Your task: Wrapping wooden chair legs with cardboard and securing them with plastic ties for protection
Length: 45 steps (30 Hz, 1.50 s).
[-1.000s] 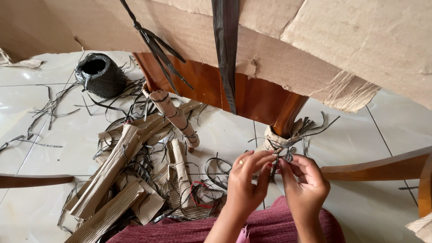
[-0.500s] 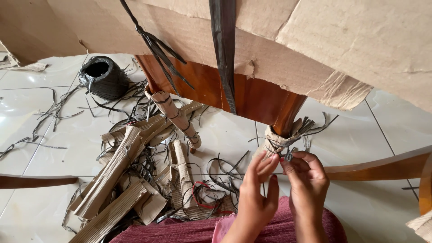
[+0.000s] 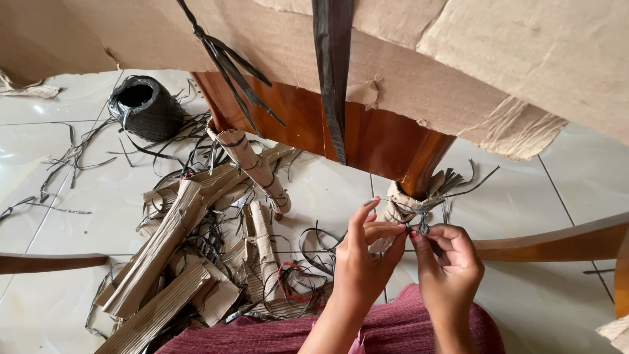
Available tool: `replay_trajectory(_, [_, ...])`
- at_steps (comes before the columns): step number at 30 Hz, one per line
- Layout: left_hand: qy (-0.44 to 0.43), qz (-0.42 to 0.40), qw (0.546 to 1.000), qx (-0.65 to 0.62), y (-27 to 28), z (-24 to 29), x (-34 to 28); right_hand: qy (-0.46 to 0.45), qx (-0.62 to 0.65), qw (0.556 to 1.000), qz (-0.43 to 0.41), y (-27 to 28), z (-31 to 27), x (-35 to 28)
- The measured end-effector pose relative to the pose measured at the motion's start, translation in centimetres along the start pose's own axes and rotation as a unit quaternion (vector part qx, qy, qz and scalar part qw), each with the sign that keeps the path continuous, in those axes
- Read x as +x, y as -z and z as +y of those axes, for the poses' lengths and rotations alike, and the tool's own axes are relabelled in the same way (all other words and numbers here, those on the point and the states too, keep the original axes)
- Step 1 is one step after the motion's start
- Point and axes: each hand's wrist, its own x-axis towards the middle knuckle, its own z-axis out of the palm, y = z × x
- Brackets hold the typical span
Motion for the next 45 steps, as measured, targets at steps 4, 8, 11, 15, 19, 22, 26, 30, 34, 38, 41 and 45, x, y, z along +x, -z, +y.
replay_trajectory(4, [-0.029, -0.003, 0.999, 0.016, -0.4, -0.7, 0.1, 0.055, -0.043, 0.997, 0.012, -0.3, -0.1, -0.3])
replay_trajectory(8, [0.017, 0.004, 0.996, 0.086, -0.7, -0.8, -0.3, 0.094, -0.078, 0.992, 0.012, -0.1, 0.0, -0.2])
replay_trajectory(11, [0.024, 0.004, 0.995, 0.092, -0.7, -1.3, -0.6, 0.13, -0.085, 0.988, 0.004, -0.1, -0.4, -0.1])
replay_trajectory(15, [-0.051, -0.007, 0.993, 0.11, -0.2, -2.0, -0.2, 0.222, -0.105, 0.969, -0.003, -0.1, -1.4, 0.7])
replay_trajectory(19, [0.023, 0.008, 0.992, 0.124, -0.1, -3.3, 0.4, 0.229, -0.122, 0.964, 0.051, -0.1, 2.4, 2.1])
replay_trajectory(22, [0.0, 0.004, 0.99, 0.141, 0.1, -3.7, 0.6, 0.22, -0.103, 0.967, 0.08, -0.2, 3.1, 2.4])
replay_trajectory(26, [0.031, -0.042, 0.99, 0.133, 2.0, -3.5, 0.6, 0.189, -0.056, 0.978, 0.063, 1.2, 4.0, 3.3])
replay_trajectory(30, [0.077, -0.162, 0.976, 0.126, 7.4, -4.0, -0.1, 0.097, -0.129, 0.987, -0.022, 4.0, 5.0, 4.8])
replay_trajectory(34, [0.188, -0.349, 0.896, 0.199, 13.8, -10.1, -8.5, -0.216, -0.369, 0.879, -0.212, 3.3, 4.8, 6.0])
replay_trajectory(38, [0.413, -0.603, 0.571, 0.375, 14.9, -12.9, -16.0, -0.267, -0.433, 0.718, -0.475, -0.7, 8.6, 3.9])
replay_trajectory(41, [0.353, -0.58, 0.646, 0.349, 12.7, -12.9, -19.5, -0.243, -0.417, 0.679, -0.553, -3.7, 10.7, 1.4])
replay_trajectory(45, [0.138, -0.436, 0.814, 0.359, 8.9, -13.7, -21.8, -0.152, -0.407, 0.704, -0.562, -7.2, 10.9, -2.2])
